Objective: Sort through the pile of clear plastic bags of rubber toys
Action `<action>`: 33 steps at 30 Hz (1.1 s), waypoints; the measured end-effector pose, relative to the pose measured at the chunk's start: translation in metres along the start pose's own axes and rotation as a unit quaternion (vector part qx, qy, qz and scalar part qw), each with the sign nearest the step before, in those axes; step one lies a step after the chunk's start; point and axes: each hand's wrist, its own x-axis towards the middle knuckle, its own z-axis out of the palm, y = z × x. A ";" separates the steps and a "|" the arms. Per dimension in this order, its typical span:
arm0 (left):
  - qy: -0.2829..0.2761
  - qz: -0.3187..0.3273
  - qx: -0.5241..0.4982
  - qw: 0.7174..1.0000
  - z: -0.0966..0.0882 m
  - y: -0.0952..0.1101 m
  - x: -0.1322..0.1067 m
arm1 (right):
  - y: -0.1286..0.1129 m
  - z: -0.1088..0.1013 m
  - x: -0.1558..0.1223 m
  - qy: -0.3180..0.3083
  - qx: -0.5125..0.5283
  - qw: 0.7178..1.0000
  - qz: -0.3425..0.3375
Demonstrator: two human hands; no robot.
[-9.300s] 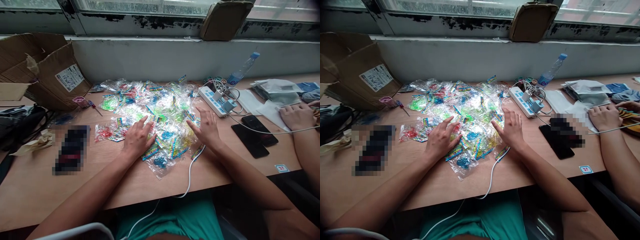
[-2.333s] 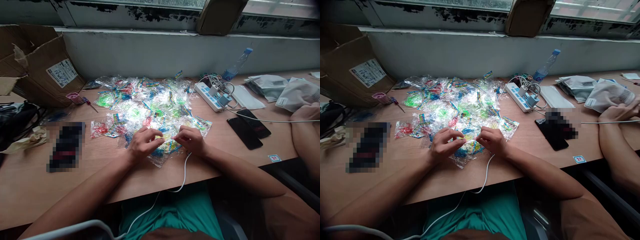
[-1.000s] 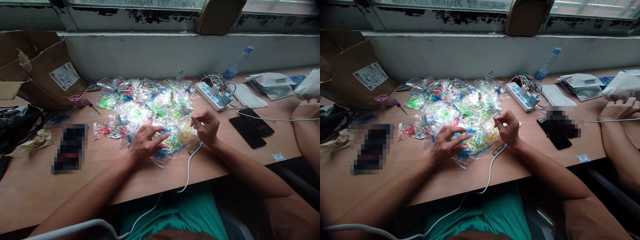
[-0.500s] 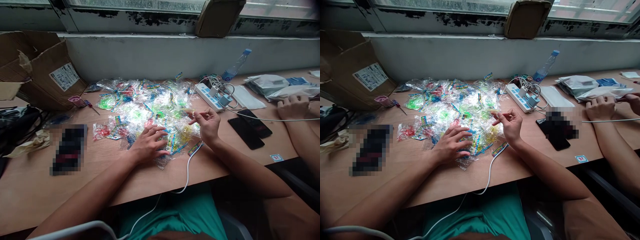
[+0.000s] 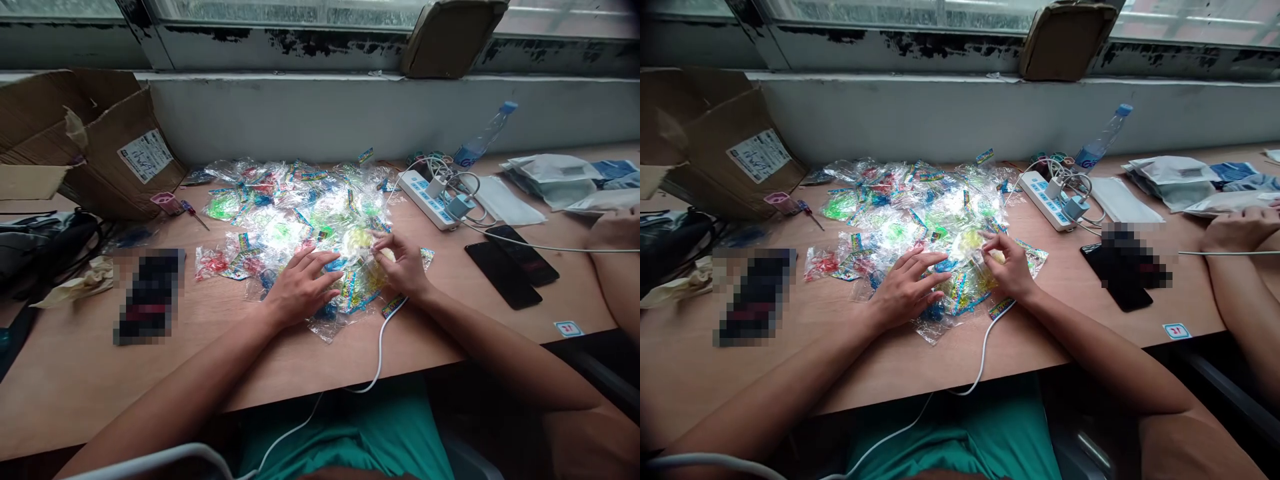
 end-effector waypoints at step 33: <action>-0.054 -0.013 -0.012 0.998 0.004 -0.005 0.001 | -0.002 -0.017 0.009 -0.246 -0.258 0.933 -0.053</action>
